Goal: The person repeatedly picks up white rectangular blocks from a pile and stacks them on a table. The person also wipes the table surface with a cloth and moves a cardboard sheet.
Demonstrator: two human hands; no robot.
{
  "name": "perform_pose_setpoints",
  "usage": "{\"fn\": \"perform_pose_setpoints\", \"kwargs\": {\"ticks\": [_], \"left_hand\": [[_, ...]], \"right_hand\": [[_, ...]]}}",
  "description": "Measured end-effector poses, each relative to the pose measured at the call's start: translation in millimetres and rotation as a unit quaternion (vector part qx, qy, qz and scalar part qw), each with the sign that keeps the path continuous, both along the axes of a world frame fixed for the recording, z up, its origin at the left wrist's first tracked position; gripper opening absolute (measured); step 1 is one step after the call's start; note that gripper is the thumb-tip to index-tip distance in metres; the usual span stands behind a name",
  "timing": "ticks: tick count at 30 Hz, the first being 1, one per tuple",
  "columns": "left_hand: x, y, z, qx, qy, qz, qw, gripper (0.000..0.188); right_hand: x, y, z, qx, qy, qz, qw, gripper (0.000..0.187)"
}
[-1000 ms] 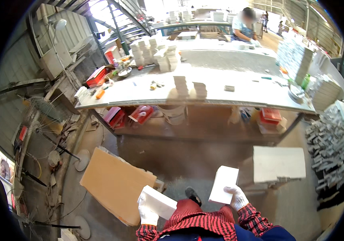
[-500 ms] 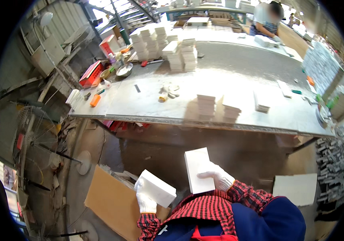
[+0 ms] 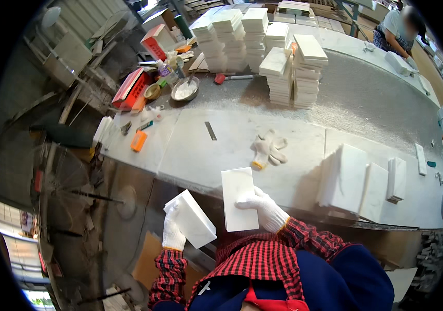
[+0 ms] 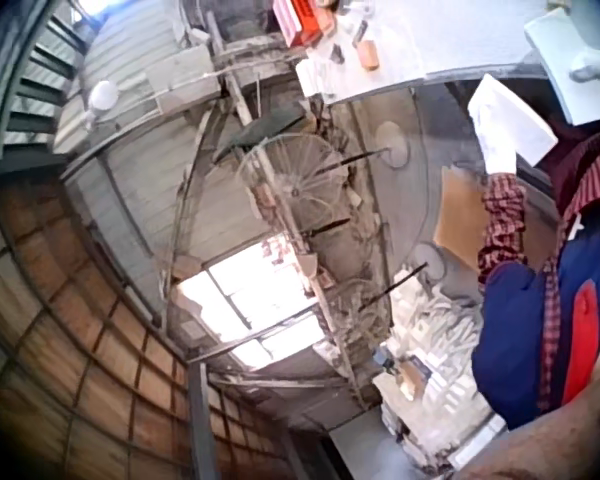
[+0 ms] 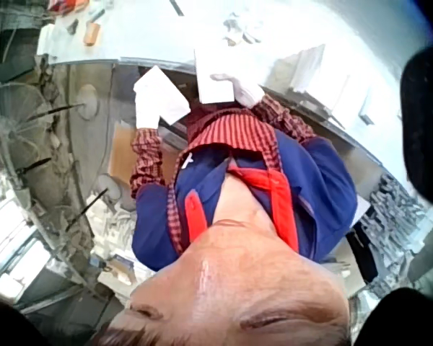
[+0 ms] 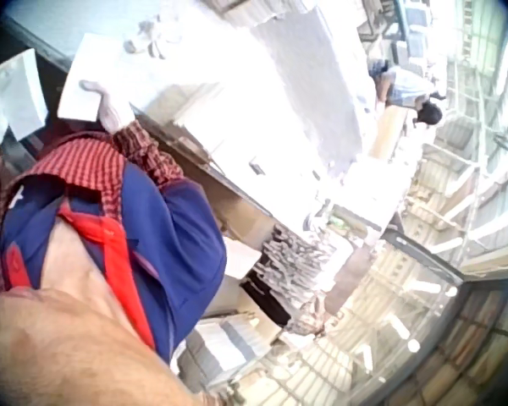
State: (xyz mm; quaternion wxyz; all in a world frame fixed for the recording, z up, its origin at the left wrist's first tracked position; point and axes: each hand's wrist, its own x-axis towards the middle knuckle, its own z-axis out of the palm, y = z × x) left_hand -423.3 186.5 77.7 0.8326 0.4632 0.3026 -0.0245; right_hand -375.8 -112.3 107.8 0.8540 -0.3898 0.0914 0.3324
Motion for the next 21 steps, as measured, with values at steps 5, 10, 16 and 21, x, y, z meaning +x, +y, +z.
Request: {"fn": "perform_pose_setpoints", "kwargs": {"ticks": [5,10,16,21], "left_hand": [[135.9,55.5,6.1,0.044,-0.002,-0.151,0.988,0.041],[222.0,84.7,-10.0,0.073,0.017,-0.269,0.960,0.051],[260.8,82.0,-28.2,0.112,0.035,-0.388,0.914,0.071],[267.0,96.5,-25.0,0.383,0.035,-0.489,0.783,0.093]], "right_hand": [[53.1,57.7,-10.3,-0.026,0.033,-0.082,0.996,0.065],[84.7,113.8,-0.7,-0.108,0.046,-0.186,0.976,0.065],[93.3,134.2,12.5,-0.177,0.047,-0.209,0.961,0.075],[101.6,117.8,17.1,-0.383,0.033,-0.002,0.923,0.083]]}}
